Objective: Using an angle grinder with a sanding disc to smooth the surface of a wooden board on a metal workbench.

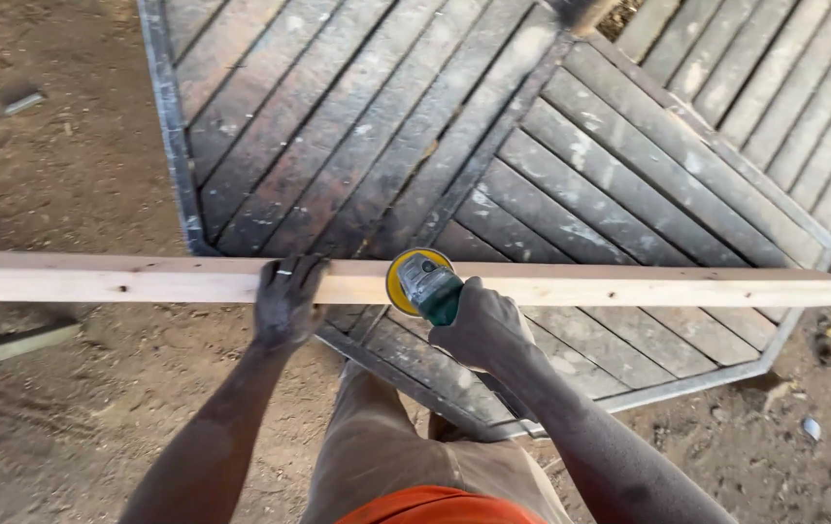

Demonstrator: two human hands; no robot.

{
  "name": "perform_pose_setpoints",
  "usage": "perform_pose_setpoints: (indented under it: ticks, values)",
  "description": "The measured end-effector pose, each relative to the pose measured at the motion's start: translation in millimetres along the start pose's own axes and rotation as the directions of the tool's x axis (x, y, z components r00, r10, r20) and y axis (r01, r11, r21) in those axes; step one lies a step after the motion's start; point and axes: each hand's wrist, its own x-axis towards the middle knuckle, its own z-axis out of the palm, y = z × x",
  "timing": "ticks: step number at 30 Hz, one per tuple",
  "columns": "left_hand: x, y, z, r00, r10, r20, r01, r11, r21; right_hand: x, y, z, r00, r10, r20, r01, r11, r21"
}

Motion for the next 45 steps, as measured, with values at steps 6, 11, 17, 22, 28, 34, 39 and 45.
perform_pose_setpoints:
  ticks: [6, 11, 17, 22, 28, 34, 39, 45]
  values:
    - [-13.8, -5.6, 18.8, 0.999, 0.043, -0.021, -0.039, 0.986, 0.159, 5.7, 93.9, -32.5, 0.995, 0.095, 0.002, -0.095, 0.995, 0.023]
    - [-30.1, -14.3, 30.2, 1.000, 0.015, 0.027, -0.021, 0.977, 0.211, 0.4, 190.3, -74.6, 0.969, 0.242, -0.044, -0.240, 0.969, 0.053]
    - [-32.6, -8.8, 24.0, 0.999, 0.022, 0.040, -0.034, 0.937, 0.349, 38.5, 344.8, -102.6, 0.896, 0.417, -0.149, -0.409, 0.909, 0.083]
    - [-34.0, -1.1, 28.5, 0.999, 0.030, 0.014, -0.032, 0.968, 0.248, 54.3, 472.3, -145.5, 0.833, 0.525, -0.177, -0.519, 0.851, 0.083]
    - [-62.6, -41.6, 74.9, 0.971, -0.131, 0.199, 0.199, 0.904, -0.378, 74.5, 614.5, -184.6, 0.709, 0.700, -0.092, -0.537, 0.619, 0.572]
    - [-62.2, -54.7, 85.9, 0.984, -0.038, 0.176, 0.109, 0.906, -0.409, 82.3, 693.9, -166.2, 0.581, 0.808, -0.096, -0.649, 0.531, 0.546]
    - [-27.7, -54.8, 56.0, 0.887, -0.221, 0.405, 0.222, 0.974, 0.045, 54.2, 654.3, -116.4, 0.560, 0.825, -0.075, -0.517, 0.418, 0.747]
    - [19.1, -60.9, 40.9, 0.797, -0.176, 0.578, 0.019, 0.963, 0.268, 13.1, 545.3, -84.3, 0.608, 0.769, -0.196, -0.517, 0.571, 0.638]
